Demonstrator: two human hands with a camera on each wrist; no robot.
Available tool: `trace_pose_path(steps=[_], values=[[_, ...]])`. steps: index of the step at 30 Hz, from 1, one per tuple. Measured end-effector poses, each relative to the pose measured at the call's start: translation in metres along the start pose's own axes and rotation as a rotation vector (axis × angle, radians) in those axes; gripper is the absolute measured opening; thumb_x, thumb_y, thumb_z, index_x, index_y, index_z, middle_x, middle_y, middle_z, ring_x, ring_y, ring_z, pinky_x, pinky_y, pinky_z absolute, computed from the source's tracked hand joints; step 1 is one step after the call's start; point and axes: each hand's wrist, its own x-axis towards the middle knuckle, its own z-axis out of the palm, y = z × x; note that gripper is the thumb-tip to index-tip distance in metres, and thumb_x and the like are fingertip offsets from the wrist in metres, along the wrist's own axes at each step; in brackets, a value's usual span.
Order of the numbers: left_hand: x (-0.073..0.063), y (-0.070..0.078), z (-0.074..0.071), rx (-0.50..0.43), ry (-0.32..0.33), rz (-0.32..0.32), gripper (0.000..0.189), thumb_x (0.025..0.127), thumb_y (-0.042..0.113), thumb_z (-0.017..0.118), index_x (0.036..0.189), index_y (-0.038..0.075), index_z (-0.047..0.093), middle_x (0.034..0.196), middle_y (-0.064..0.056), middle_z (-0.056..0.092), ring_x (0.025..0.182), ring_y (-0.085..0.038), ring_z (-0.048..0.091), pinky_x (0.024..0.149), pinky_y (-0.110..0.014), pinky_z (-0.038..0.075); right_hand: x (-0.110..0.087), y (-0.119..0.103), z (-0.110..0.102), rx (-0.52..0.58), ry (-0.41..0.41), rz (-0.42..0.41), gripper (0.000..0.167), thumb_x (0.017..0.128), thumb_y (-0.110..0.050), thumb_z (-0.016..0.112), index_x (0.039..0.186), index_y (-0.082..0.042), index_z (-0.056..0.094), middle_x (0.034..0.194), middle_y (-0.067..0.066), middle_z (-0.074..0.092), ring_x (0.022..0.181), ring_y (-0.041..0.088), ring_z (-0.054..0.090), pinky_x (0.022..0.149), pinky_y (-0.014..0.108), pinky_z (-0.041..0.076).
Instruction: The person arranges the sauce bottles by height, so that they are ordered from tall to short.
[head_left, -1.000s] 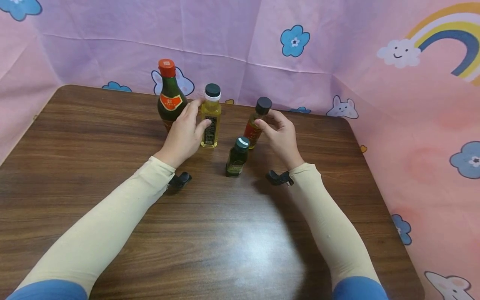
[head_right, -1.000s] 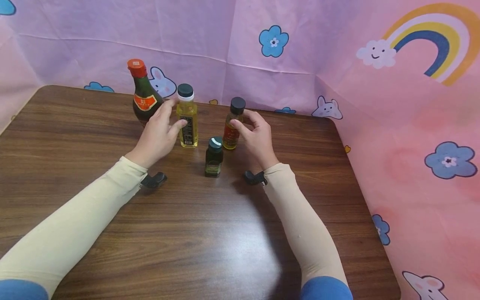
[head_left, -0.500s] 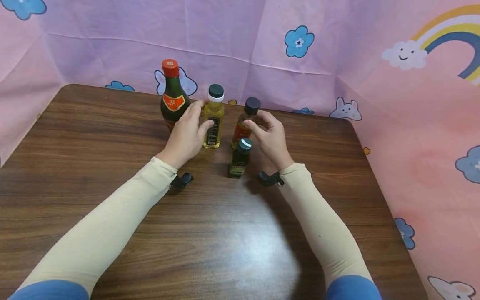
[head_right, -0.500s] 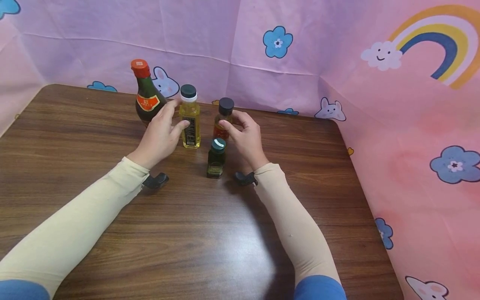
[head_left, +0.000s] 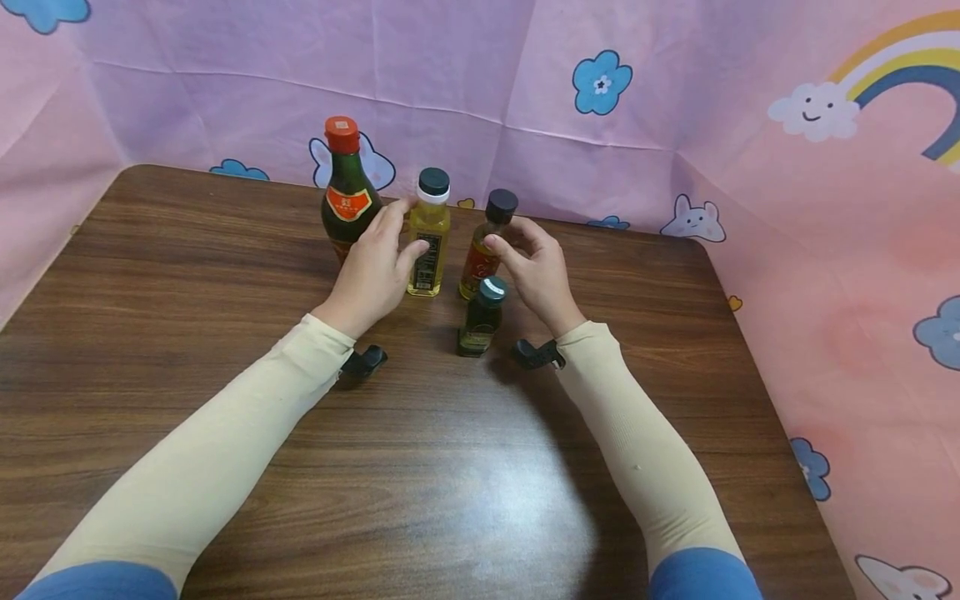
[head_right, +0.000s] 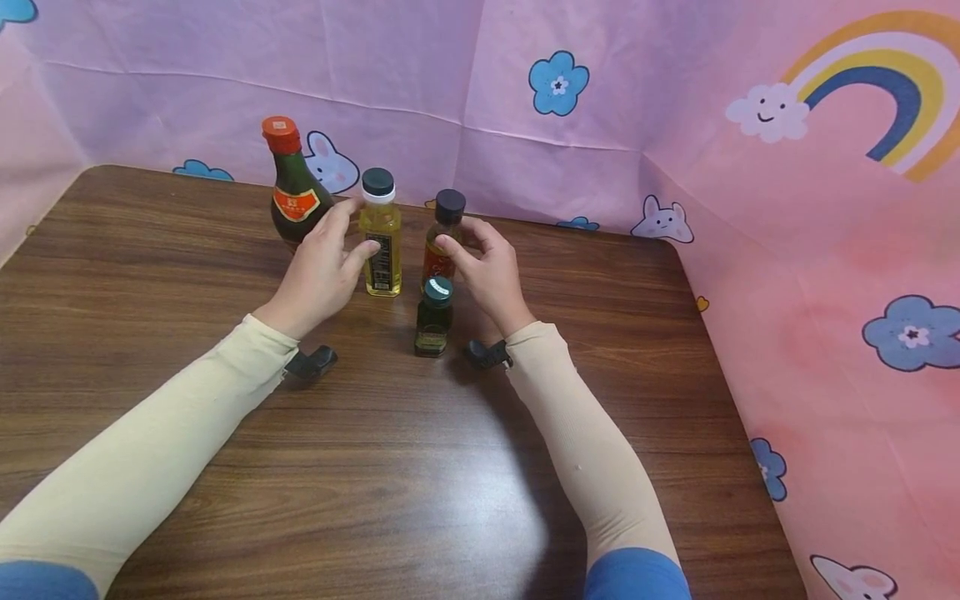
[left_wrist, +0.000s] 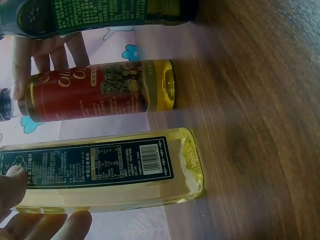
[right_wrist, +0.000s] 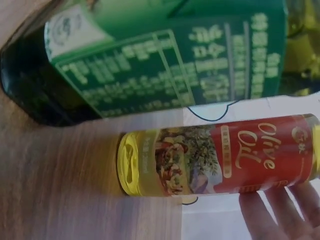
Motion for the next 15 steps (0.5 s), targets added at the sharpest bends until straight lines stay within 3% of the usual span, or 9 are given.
trace_pose_path(steps=[15], values=[[-0.0001, -0.0011, 0.0000, 0.007, 0.004, 0.000, 0.057, 0.105, 0.019, 0.062, 0.154, 0.002, 0.038, 0.151, -0.019, 0.048, 0.134, -0.037, 0.053, 0.112, -0.054, 0.042, 0.0004, -0.0010, -0.0004, 0.030, -0.037, 0.048, 0.037, 0.100, -0.020, 0.071, 0.134, -0.006, 0.063, 0.126, 0.012, 0.068, 0.117, 0.023, 0.066, 0.102, 0.040, 0.052]])
